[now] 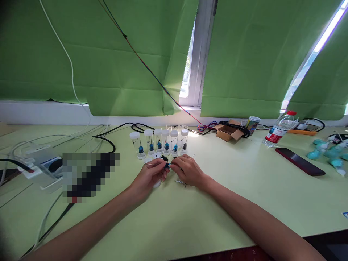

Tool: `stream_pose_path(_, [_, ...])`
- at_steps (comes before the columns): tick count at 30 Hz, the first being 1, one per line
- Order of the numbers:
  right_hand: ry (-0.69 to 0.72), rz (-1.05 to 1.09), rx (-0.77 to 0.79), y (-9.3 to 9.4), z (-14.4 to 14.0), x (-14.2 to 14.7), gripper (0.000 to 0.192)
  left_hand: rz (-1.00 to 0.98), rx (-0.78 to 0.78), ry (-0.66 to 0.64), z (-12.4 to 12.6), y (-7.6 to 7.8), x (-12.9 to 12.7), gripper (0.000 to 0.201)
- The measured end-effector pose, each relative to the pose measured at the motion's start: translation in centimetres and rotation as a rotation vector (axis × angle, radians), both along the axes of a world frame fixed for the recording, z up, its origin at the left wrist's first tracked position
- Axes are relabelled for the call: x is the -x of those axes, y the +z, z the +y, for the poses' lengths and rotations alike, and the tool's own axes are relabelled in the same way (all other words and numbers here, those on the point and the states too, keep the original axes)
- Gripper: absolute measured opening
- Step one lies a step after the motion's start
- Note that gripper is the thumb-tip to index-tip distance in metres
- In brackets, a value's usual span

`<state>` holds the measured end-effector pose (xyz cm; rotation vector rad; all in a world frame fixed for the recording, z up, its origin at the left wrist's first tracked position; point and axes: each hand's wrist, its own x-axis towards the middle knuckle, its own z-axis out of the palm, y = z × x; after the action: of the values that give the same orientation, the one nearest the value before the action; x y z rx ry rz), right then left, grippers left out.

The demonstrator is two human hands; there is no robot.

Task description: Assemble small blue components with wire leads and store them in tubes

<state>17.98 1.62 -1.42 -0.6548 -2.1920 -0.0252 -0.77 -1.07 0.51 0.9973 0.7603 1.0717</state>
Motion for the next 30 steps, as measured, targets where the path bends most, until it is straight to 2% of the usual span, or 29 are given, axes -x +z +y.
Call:
stream_pose_path(2, [0.005,0.022,0.020,-0.02,-0.11,0.03,0.011,0.001,-0.008,0.008,-0.02,-0.07,0.03,0.021])
stream_pose_path(6, [0.020,0.042,0.055,-0.09,-0.27,0.15,0.014,0.011,-0.017,0.016,-0.05,-0.12,0.00,0.022])
stream_pose_path(13, [0.018,-0.002,0.054,-0.28,-0.09,0.06,0.009,-0.008,-0.003,0.012,0.00,0.06,-0.10,0.022])
stream_pose_path(26, [0.007,-0.053,0.035,-0.18,0.10,-0.10,0.022,0.018,-0.004,0.002,0.00,-0.03,-0.10,0.022])
stream_pose_path(30, [0.008,0.003,0.046,-0.13,-0.01,-0.02,0.014,-0.001,0.002,0.010,0.13,-0.17,-0.06,0.020])
